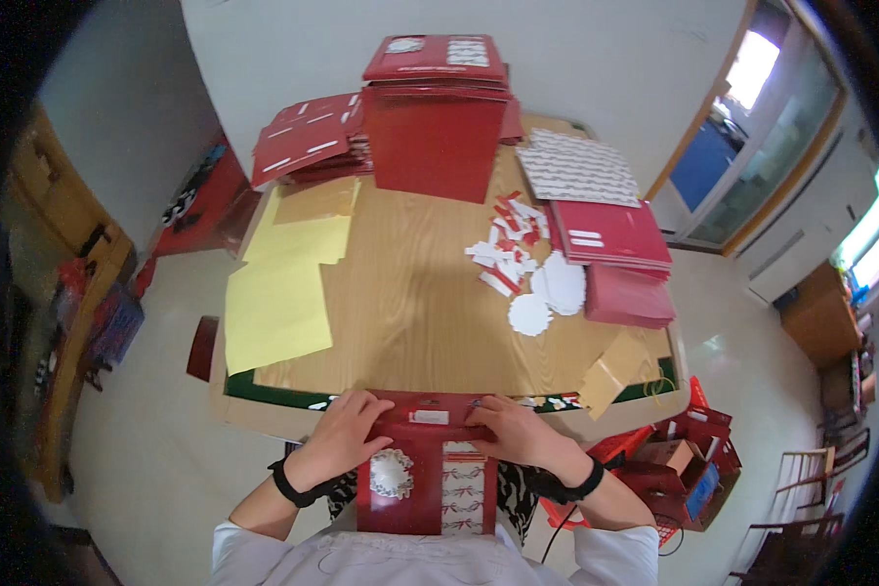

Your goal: The recorder is assembling and organizing red gift folders or wallets at a table.

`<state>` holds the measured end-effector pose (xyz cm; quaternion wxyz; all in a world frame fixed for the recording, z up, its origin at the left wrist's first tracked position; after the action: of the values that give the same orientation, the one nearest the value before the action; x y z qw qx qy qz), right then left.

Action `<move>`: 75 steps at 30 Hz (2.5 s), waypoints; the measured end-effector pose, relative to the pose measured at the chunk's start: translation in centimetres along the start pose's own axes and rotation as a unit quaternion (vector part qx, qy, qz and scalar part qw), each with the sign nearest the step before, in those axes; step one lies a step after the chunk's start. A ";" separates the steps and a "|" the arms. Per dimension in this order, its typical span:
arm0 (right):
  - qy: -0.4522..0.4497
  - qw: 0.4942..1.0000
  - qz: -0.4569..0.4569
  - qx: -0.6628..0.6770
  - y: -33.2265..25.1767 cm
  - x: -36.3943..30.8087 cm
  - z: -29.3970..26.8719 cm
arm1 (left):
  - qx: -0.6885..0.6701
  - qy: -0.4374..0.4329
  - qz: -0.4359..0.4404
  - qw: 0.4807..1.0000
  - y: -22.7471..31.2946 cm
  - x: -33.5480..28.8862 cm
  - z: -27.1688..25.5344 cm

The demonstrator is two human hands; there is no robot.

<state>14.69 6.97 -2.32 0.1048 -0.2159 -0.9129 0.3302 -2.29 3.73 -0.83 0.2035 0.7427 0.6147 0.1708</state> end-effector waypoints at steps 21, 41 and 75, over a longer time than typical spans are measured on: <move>0.000 0.998 -0.013 -0.060 -0.6 0.5 0.1 | -0.017 0.044 0.018 0.999 -0.7 -0.8 0.1; 0.035 0.997 -0.054 -0.037 -2.2 2.7 0.8 | -0.026 -0.027 0.050 0.998 -0.2 -0.1 1.7; 0.001 0.997 -0.051 -0.056 -2.0 2.9 1.5 | -0.005 0.030 -0.024 0.999 -1.4 -0.8 0.3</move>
<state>10.99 6.10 -2.07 0.1099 -0.1752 -0.9397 0.2724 -3.47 3.16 -1.87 0.1926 0.7214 0.6370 0.1913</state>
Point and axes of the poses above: each hand's wrist, its own x-axis towards the middle knuckle, its own z-axis out of the palm, y = z × x, the point moved 9 cm from there along x, towards the middle knuckle, and after that the axes turned 13 degrees about -z, right-handed, at the moved point
